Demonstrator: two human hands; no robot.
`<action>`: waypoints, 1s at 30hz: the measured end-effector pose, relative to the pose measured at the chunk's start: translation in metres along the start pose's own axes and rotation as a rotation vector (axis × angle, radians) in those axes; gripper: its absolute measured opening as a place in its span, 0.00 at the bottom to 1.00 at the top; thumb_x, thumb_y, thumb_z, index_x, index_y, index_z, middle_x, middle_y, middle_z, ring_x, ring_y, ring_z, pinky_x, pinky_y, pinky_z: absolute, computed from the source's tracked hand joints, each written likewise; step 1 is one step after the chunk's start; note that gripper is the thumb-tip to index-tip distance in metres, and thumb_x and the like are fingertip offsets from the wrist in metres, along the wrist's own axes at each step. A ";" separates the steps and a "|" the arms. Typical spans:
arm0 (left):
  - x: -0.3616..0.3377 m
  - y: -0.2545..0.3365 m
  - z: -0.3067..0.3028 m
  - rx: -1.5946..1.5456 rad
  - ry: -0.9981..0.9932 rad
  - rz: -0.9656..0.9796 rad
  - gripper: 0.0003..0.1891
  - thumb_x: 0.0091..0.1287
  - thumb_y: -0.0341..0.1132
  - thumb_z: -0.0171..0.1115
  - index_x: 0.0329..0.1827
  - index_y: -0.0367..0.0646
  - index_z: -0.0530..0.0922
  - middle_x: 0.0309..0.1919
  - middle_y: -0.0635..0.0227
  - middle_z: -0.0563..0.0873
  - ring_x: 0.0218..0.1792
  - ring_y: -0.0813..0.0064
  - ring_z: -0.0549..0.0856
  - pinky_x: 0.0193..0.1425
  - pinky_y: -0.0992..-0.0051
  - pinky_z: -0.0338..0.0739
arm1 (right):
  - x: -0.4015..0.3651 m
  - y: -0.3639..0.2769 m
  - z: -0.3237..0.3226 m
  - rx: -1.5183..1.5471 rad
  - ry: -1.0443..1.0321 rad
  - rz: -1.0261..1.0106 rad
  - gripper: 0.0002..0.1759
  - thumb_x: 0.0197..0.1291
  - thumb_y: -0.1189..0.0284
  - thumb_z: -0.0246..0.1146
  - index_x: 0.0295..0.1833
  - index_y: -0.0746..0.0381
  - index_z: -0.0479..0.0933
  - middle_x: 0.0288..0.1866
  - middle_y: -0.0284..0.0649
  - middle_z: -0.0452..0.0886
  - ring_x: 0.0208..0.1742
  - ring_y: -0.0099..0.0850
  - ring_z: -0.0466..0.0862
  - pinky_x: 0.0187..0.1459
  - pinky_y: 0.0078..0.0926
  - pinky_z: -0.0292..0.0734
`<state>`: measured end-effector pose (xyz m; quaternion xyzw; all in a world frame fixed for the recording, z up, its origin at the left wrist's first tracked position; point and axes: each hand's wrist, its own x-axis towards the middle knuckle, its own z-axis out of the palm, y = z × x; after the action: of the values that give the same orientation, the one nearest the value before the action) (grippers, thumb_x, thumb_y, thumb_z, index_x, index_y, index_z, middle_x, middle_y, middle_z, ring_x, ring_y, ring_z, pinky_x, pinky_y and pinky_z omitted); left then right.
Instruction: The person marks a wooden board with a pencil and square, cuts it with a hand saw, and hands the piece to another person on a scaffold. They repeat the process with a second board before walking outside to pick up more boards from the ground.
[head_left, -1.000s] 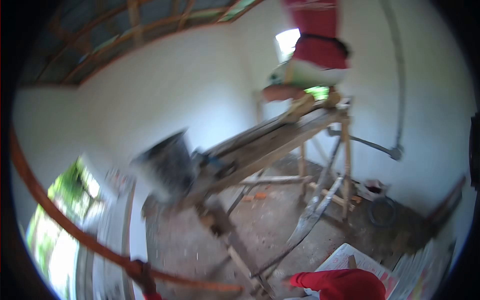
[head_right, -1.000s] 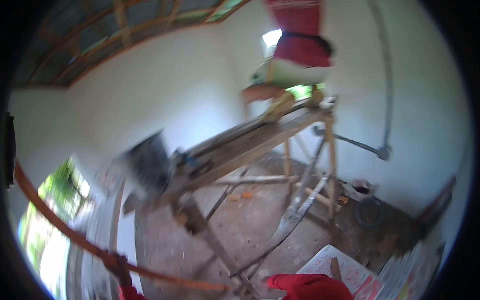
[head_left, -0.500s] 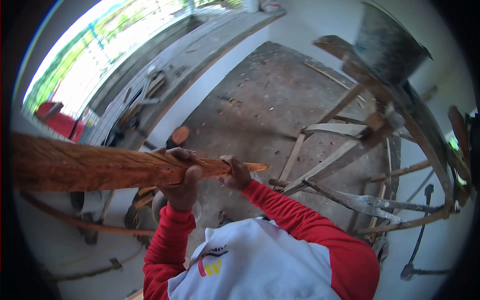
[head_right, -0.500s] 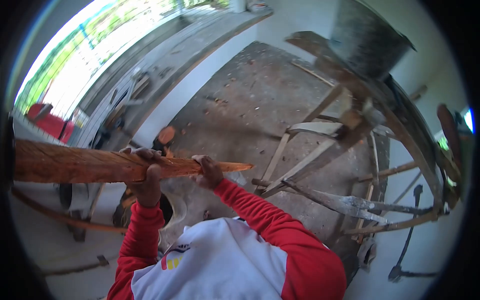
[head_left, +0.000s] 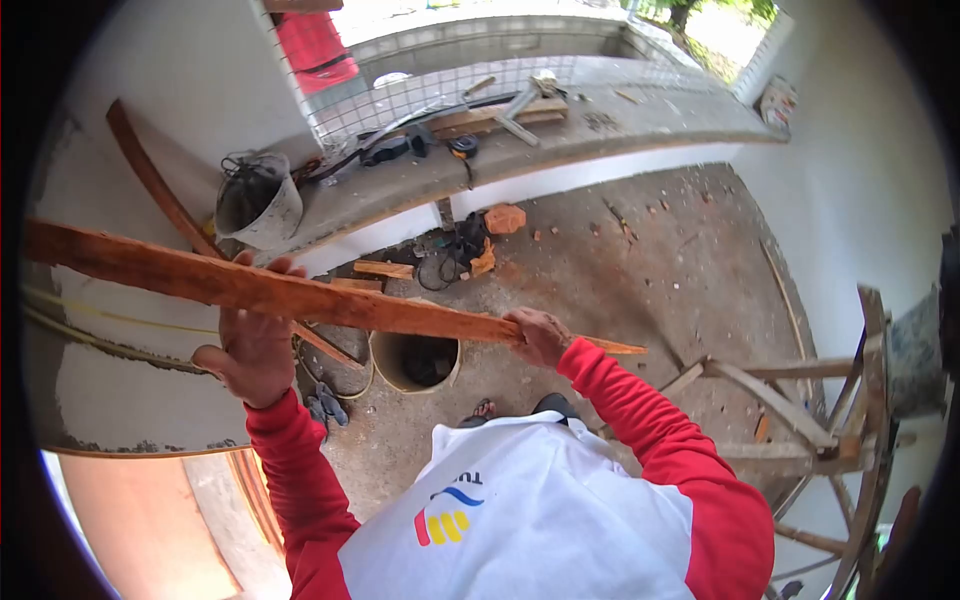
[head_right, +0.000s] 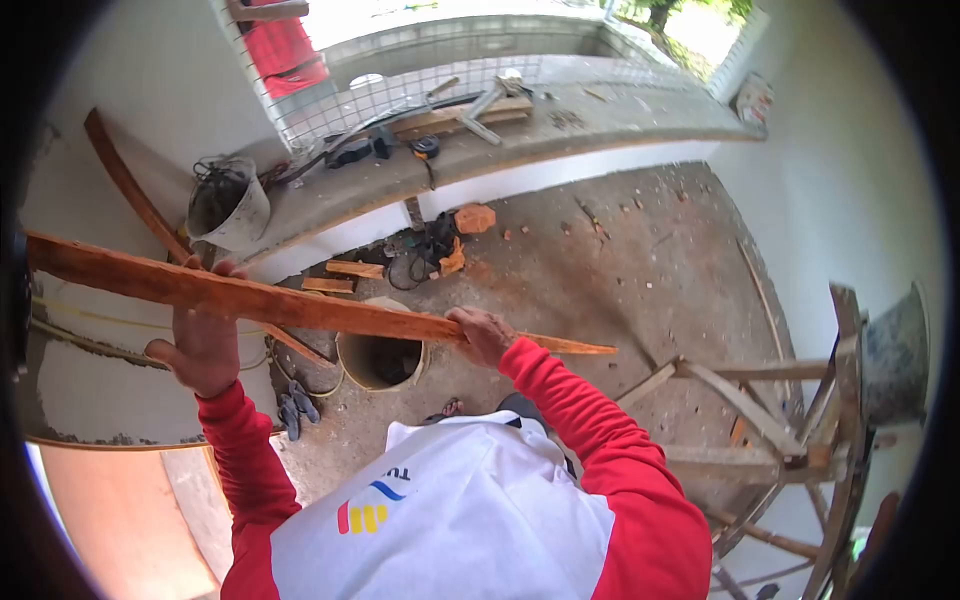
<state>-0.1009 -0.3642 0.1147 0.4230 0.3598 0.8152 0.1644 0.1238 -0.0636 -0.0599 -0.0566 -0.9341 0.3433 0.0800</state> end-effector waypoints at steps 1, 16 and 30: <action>-0.003 0.005 -0.012 -0.018 0.074 0.051 0.55 0.60 0.76 0.48 0.77 0.39 0.53 0.67 0.38 0.68 0.67 0.44 0.71 0.73 0.49 0.60 | 0.004 0.008 -0.002 -0.009 -0.007 -0.028 0.20 0.48 0.75 0.66 0.50 0.61 0.75 0.43 0.48 0.80 0.46 0.49 0.81 0.47 0.40 0.78; -0.141 -0.075 -0.144 0.191 1.344 -0.241 0.31 0.65 0.53 0.66 0.60 0.38 0.70 0.50 0.58 0.82 0.48 0.63 0.83 0.51 0.65 0.80 | 0.007 0.244 0.044 -0.346 -0.171 -0.045 0.21 0.47 0.82 0.61 0.49 0.56 0.76 0.37 0.46 0.75 0.42 0.47 0.79 0.44 0.41 0.76; -0.133 -0.177 -0.145 0.055 1.380 -0.380 0.21 0.64 0.41 0.66 0.52 0.35 0.74 0.46 0.57 0.83 0.50 0.58 0.82 0.64 0.59 0.72 | 0.034 0.364 0.074 -0.249 -0.423 0.120 0.19 0.47 0.82 0.60 0.47 0.56 0.76 0.43 0.44 0.78 0.49 0.48 0.79 0.48 0.44 0.76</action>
<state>-0.1458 -0.3837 -0.1454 -0.2550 0.4698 0.8447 0.0278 0.0949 0.1709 -0.3487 -0.0485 -0.9601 0.2339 -0.1454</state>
